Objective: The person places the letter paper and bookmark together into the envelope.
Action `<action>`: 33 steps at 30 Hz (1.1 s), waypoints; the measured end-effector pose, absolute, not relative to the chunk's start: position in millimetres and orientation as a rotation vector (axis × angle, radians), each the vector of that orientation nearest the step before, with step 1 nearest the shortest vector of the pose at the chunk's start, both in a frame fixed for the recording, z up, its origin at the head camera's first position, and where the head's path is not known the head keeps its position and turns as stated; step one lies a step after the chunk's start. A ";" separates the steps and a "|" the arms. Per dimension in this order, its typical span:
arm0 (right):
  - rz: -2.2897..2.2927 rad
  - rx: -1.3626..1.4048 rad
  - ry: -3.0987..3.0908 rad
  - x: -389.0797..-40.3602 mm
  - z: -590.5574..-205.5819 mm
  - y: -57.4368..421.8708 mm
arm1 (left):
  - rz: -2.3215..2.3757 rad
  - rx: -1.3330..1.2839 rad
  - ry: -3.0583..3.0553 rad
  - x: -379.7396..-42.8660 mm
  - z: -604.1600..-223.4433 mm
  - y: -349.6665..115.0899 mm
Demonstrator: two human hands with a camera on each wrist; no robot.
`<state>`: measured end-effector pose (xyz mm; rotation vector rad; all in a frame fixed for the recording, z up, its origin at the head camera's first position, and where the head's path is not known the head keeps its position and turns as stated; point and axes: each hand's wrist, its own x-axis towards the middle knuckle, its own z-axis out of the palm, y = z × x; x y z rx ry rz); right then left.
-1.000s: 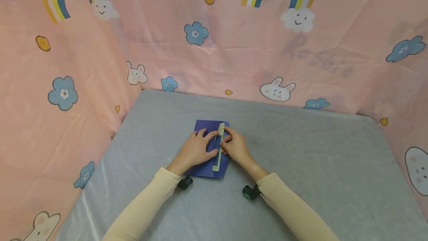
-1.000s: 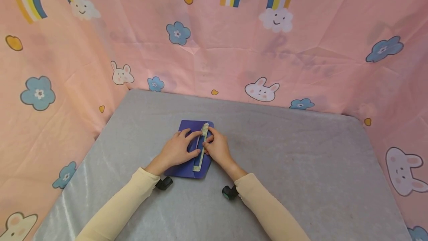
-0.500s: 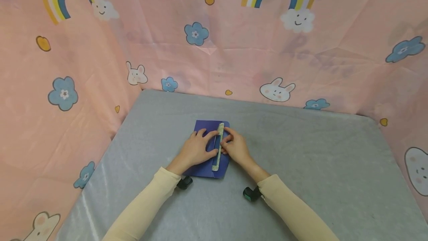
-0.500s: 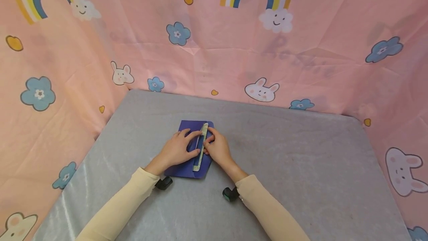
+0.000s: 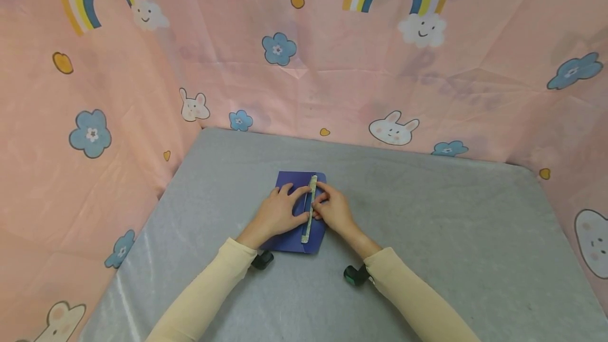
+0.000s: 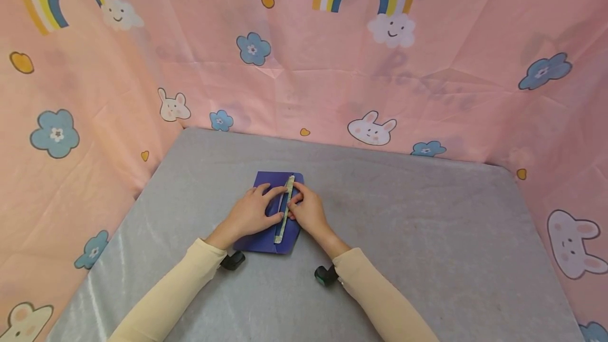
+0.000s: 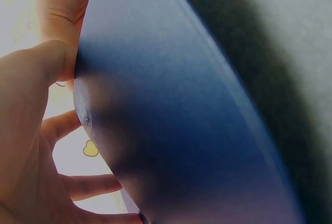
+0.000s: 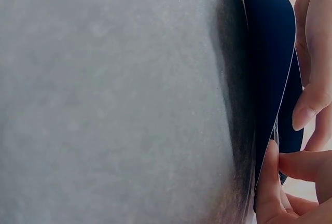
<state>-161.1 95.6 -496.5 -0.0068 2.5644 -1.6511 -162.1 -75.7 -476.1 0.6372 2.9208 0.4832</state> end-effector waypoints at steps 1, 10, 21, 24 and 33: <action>-1.647 -0.008 2.566 -161.1 -496.4 95.3 | 0.483 0.638 2.921 -162.0 -476.3 -75.8; -1.638 -0.007 2.552 -163.0 -498.3 93.3 | 0.474 0.640 2.926 -162.9 -476.7 -76.2; -1.661 -0.022 2.527 -164.6 -502.1 94.1 | 0.477 0.637 2.925 -163.1 -478.0 -75.9; -1.694 -0.022 2.501 -164.4 -502.8 95.9 | 0.466 0.639 2.926 -162.8 -477.9 -75.7; -1.702 -0.018 2.479 -164.6 -502.6 97.4 | 0.456 0.651 2.932 -162.8 -476.8 -76.3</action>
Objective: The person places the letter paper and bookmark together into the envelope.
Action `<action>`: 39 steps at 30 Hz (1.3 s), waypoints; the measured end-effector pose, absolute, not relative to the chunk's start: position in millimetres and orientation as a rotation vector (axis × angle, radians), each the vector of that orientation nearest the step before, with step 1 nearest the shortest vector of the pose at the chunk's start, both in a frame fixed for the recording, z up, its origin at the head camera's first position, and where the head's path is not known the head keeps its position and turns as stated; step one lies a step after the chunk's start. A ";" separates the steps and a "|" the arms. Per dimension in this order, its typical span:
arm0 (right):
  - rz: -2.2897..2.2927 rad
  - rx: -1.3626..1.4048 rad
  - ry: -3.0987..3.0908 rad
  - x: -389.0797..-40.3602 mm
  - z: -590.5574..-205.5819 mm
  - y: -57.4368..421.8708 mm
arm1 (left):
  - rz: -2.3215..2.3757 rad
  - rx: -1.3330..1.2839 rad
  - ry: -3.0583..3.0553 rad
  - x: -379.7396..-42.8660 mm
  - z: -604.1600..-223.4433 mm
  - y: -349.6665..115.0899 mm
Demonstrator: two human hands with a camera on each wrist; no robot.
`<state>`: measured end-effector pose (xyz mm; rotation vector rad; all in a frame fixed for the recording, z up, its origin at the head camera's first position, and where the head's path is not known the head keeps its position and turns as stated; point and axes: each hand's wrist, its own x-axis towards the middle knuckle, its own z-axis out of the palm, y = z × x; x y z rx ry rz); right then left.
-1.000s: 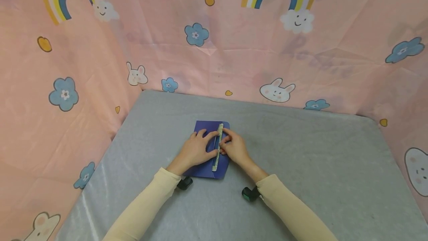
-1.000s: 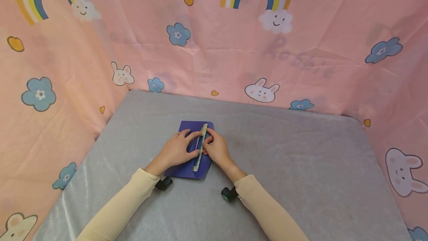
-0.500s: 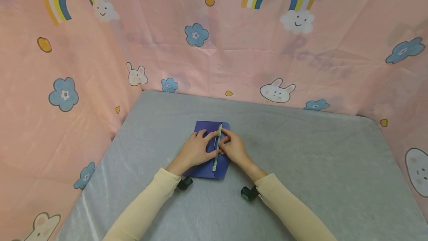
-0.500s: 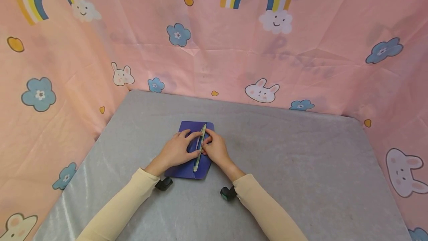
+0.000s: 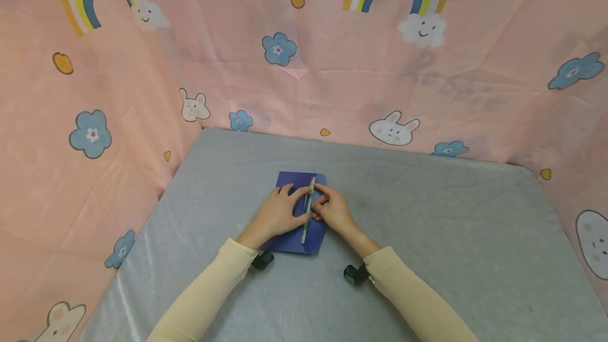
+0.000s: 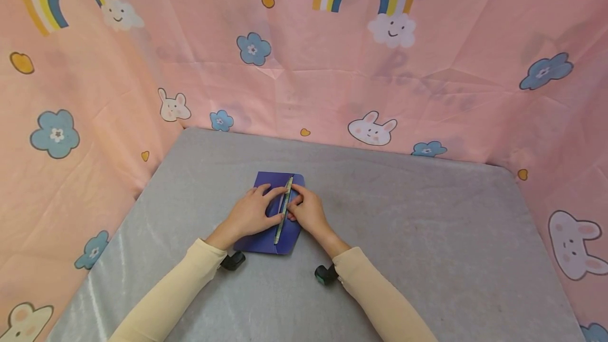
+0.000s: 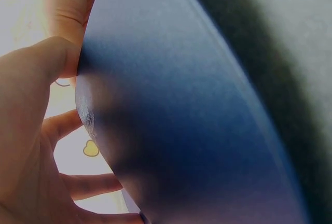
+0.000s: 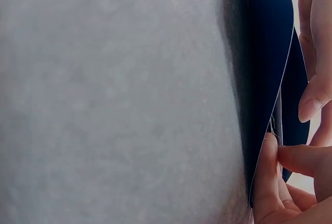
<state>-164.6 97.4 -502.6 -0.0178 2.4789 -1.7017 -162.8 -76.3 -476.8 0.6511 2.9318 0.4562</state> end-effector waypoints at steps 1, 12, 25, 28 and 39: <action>-1.697 -0.019 2.480 -164.7 -502.3 97.4 | 0.456 0.653 2.933 -162.8 -476.8 -76.4; -1.656 -0.028 2.507 -166.9 -503.1 97.7 | 0.453 0.637 2.923 -163.5 -477.1 -75.3; -1.631 -0.089 2.529 -168.2 -504.1 98.2 | 0.455 0.644 2.932 -163.5 -479.0 -74.9; -1.633 -0.086 2.524 -168.5 -503.3 97.6 | 0.451 0.642 2.932 -163.2 -478.9 -74.7; -1.606 -0.094 2.547 -169.2 -502.3 95.6 | 0.451 0.635 2.922 -162.5 -479.4 -74.8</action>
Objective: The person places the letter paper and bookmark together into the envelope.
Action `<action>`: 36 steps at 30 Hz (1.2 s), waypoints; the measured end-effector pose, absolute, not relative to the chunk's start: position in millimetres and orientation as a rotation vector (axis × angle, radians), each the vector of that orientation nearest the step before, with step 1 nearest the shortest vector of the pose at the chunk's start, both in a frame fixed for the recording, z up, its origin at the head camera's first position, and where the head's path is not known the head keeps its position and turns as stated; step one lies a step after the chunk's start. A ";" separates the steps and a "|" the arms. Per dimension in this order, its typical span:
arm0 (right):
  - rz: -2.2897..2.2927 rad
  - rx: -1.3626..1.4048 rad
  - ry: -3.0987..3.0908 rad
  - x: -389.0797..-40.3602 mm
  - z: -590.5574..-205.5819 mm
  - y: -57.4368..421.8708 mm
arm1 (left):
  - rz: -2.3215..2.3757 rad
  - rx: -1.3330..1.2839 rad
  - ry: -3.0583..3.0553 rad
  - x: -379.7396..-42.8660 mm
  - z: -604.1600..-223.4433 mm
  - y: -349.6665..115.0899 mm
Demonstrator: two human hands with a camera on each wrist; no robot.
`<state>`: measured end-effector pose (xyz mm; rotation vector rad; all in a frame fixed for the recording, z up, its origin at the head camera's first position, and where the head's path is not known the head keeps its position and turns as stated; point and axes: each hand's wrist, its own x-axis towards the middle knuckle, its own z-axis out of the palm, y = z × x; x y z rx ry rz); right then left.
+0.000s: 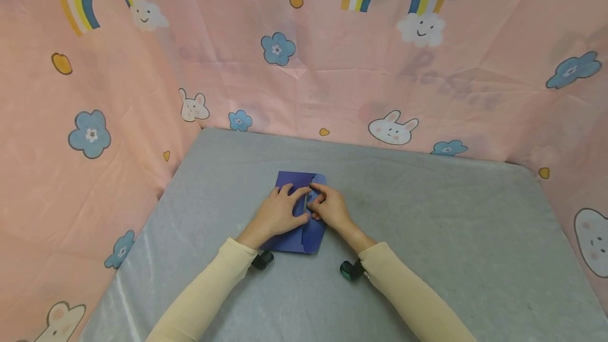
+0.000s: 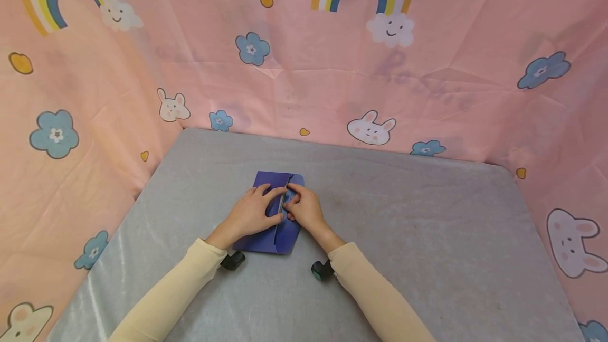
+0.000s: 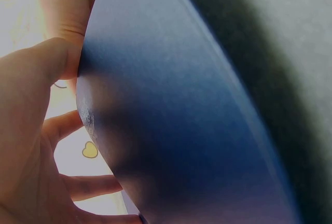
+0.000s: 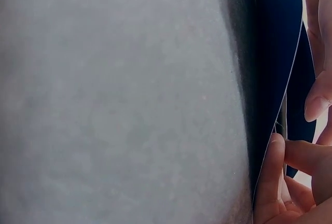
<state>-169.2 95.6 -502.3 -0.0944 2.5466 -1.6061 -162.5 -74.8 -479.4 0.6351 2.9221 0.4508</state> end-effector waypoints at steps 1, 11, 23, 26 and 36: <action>-1.603 -0.091 2.546 -169.1 -502.1 95.4 | 0.451 0.638 2.924 -162.3 -479.5 -74.9; -1.603 -0.077 2.528 -169.1 -501.5 95.3 | 0.448 0.643 2.933 -162.4 -480.6 -75.7; -1.652 -0.029 2.454 -172.1 -502.5 99.6 | 0.442 0.652 2.919 -160.0 -476.1 -74.9; -1.695 -0.014 2.426 -172.2 -499.8 104.3 | 0.446 0.654 2.914 -160.1 -475.9 -74.5; -1.715 -0.009 2.426 -166.5 -494.9 125.7 | 0.365 0.691 2.911 -160.7 -478.0 -76.6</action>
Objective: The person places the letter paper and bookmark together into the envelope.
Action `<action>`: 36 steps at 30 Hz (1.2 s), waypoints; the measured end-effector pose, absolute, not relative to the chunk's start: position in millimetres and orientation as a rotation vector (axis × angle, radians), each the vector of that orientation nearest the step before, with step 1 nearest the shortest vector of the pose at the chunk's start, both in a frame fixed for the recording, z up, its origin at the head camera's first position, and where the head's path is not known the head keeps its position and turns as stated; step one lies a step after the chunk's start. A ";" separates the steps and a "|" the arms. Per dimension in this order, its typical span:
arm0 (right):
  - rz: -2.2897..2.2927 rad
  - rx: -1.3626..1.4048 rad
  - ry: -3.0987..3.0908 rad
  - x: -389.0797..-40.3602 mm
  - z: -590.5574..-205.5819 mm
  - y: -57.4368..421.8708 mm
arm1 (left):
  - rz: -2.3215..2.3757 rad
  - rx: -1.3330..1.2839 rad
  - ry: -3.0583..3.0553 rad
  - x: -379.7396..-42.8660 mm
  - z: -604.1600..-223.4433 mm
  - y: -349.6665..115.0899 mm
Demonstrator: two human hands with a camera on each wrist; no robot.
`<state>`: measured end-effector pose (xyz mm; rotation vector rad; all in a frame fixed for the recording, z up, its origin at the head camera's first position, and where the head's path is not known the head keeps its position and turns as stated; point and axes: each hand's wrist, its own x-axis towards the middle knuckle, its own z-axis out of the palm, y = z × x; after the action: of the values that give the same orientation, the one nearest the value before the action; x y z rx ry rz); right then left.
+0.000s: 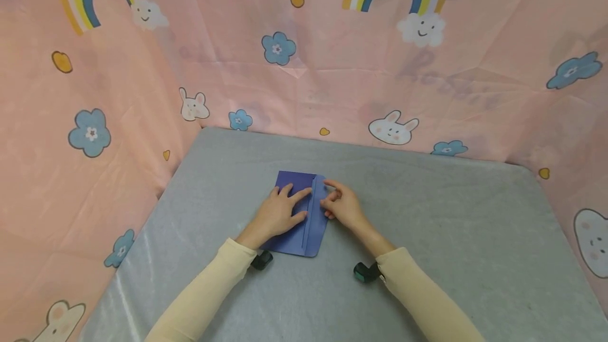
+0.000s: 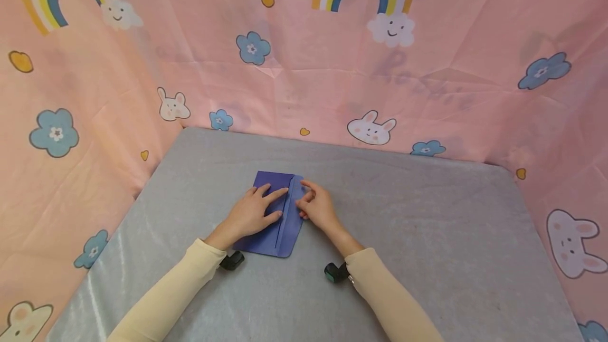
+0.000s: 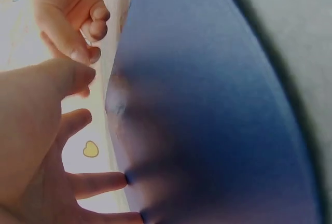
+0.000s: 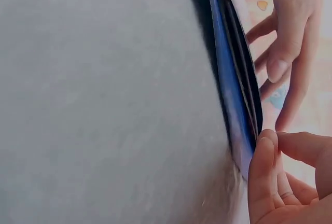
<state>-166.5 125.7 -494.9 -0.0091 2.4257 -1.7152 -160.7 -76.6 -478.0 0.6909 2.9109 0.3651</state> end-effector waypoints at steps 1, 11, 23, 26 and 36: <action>-1.708 -0.013 2.431 -165.4 -494.9 127.9 | 0.361 0.693 2.910 -160.8 -478.0 -76.5; -1.680 -0.079 2.460 -155.0 -491.2 143.9 | 0.272 0.703 2.929 -158.8 -480.7 -77.1; -1.581 -0.183 2.531 -145.9 -486.7 166.9 | 0.256 0.706 2.981 -158.3 -478.5 -78.1; -1.540 -0.193 2.568 -144.5 -485.2 171.5 | 0.236 0.713 2.996 -158.9 -481.6 -78.2; -1.433 -0.315 2.626 -137.3 -480.9 182.7 | 0.212 0.751 3.006 -159.9 -483.9 -80.1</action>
<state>-137.3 182.7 -480.9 -0.3148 2.6260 -1.4334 -159.9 -80.1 -483.9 0.7507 3.0057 0.2118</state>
